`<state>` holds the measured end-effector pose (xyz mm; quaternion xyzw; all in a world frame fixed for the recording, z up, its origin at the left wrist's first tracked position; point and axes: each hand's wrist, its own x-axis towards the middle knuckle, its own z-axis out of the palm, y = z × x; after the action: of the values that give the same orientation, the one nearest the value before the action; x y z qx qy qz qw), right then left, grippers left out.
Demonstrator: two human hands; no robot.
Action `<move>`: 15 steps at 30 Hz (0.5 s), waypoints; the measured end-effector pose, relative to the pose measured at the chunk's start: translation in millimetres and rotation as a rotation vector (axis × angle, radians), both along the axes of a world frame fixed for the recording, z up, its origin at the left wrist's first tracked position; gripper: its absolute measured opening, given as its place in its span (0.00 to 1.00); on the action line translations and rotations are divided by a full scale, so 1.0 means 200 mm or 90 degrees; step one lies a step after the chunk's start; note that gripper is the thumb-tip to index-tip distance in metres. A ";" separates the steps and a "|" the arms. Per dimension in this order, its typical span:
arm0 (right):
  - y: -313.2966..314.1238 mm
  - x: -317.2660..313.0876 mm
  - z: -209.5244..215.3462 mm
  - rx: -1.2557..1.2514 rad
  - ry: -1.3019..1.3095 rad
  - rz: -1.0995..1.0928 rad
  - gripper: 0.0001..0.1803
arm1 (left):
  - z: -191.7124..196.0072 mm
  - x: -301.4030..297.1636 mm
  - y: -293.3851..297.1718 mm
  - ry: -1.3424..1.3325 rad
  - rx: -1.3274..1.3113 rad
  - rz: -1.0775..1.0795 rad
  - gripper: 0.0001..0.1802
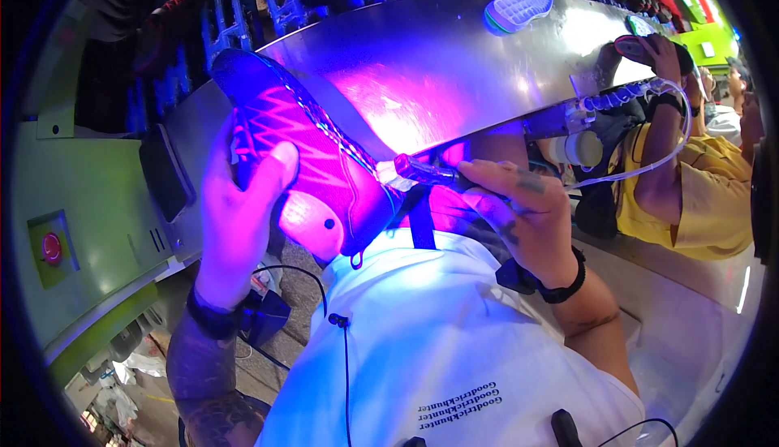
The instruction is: The recorder uses a small brush to apply adhesive or primer to the edges of various shoes on a conveyor belt in a shoe manufacturing facility.
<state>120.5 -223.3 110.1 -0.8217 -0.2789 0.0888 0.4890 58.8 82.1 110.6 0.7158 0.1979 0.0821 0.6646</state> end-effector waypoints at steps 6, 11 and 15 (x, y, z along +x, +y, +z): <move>0.02 0.05 0.09 -0.016 -0.172 0.001 0.23 | -0.03 0.02 -0.03 0.004 -0.200 -0.005 0.20; 0.05 0.13 0.18 0.002 -0.267 0.026 0.24 | -0.05 0.01 -0.01 0.050 -0.407 -0.031 0.25; 0.07 0.20 0.24 0.011 -0.382 0.065 0.24 | 0.09 0.04 -0.14 0.050 -0.496 0.038 0.25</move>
<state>161.4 -210.0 158.3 -0.7921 -0.4526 -0.1357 0.3863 66.2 54.4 128.5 0.4061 0.2603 -0.0072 0.8759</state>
